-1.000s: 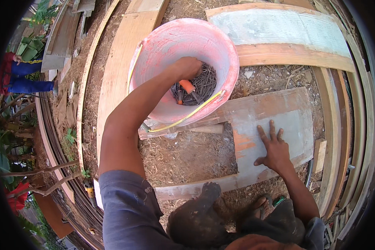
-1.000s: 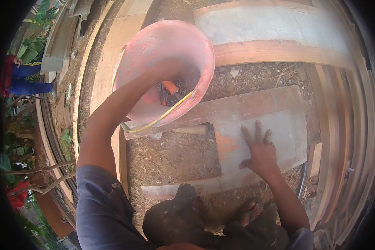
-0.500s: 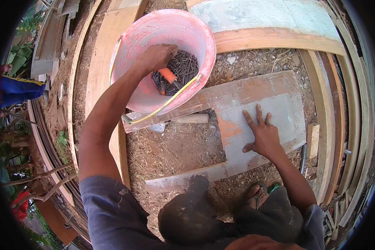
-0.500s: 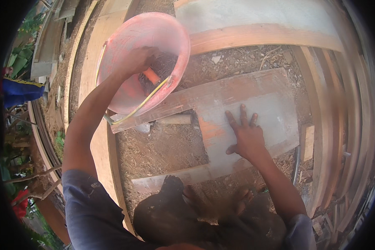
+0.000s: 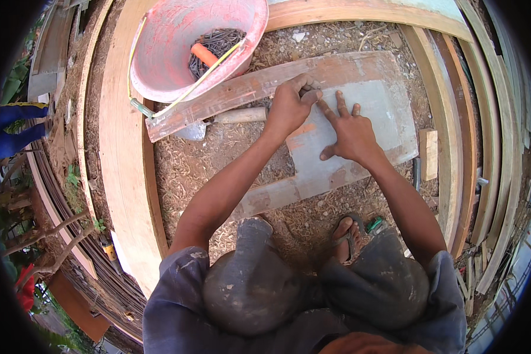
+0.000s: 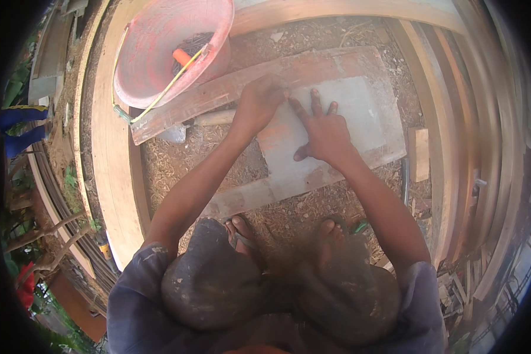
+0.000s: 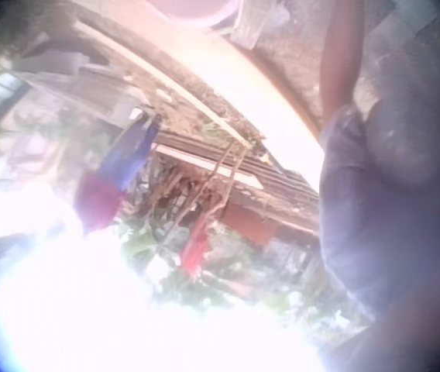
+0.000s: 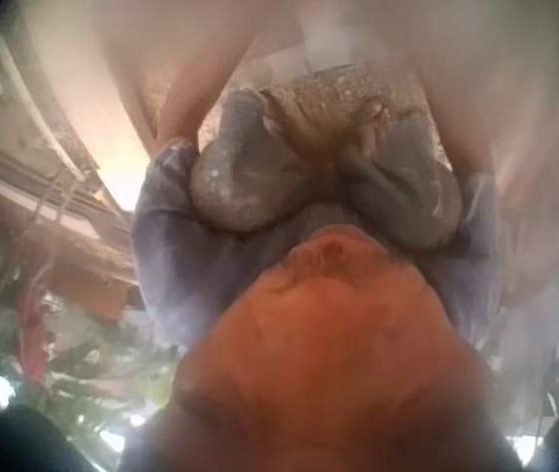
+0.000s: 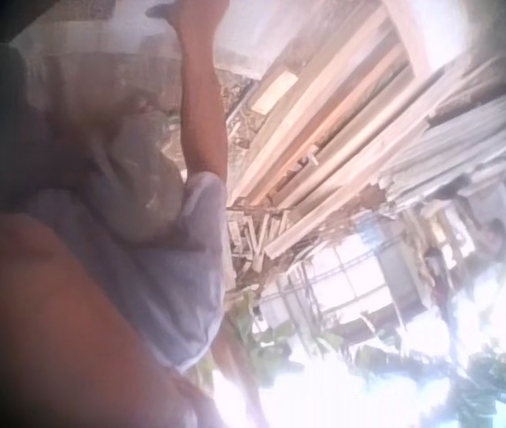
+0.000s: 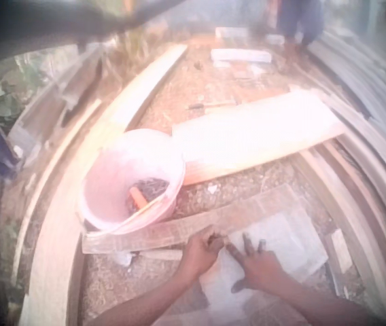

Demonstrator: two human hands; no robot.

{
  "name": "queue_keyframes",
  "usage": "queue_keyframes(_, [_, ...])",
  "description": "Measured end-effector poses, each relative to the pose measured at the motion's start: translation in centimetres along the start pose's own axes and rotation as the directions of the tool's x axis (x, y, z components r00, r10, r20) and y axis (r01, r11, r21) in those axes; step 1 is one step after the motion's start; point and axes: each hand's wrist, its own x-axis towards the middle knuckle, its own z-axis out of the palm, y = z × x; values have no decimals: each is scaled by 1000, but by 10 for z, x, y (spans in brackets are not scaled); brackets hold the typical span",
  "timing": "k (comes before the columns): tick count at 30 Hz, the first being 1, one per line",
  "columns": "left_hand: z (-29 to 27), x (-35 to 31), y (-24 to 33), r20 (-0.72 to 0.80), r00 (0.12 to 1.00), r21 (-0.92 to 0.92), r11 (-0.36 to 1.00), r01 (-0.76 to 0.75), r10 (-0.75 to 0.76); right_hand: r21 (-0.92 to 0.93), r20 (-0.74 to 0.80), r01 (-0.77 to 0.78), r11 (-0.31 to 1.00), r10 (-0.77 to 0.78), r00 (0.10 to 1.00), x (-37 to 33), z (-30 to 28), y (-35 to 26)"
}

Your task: The person assembles wooden planks by aligning them, hammering nails to join them, and then uses an angle grinder to cut a larger curved wooden piece. The person handles nails, a hammer, and the angle grinder to complete the assembly and cutting steps.

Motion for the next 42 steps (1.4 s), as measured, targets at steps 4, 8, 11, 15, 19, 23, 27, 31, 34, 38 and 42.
queue_keyframes(4, [7, 2, -18, -91, 995, -66, 997, 44, -50, -2, -22, -4, 1000, 4, 1000, 0, 2, 3])
queue_keyframes(8, [-4, 19, -16, -163, 986, -24, 999, 21, -25, 1, -15, -9, 1000, 9, 1000, 0, 2, 5])
queue_keyframes(11, [3, 24, -21, -203, 977, 113, 993, -40, 63, 4, -14, -4, 1000, 4, 1000, 0, 3, 5])
queue_keyframes(15, [12, 19, -36, -196, 976, 121, 990, -75, 98, 21, -18, -4, 1000, 4, 1000, -2, 1, 4])
queue_keyframes(19, [15, 20, -47, -240, 947, 161, 971, -178, 213, 5, -38, -9, 1000, 9, 999, -2, 4, 2])
queue_keyframes(23, [15, 22, -56, -270, 928, 162, 962, -218, 256, -12, -53, 3, 1000, -3, 999, 0, 9, 0])
queue_keyframes(27, [13, 20, -43, -257, 957, 144, 985, -96, 131, -29, -64, -3, 1000, 2, 998, -1, 8, 0])
queue_keyframes(31, [14, 21, -40, -278, 951, 137, 986, -99, 134, -31, -73, 5, 999, -7, 997, 0, 8, 1])
queue_keyframes(34, [16, 23, -43, -280, 932, 207, 963, -175, 230, -29, -79, 10, 1000, -13, 997, -1, 8, 1])
queue_keyframes(38, [21, 23, -49, -272, 900, 290, 921, -260, 340, -30, -86, 9, 1000, -12, 996, -1, 8, 2])
queue_keyframes(42, [21, 23, -47, -263, 915, 290, 930, -226, 305, -43, -70, -4, 999, 1, 998, -4, 7, -1])
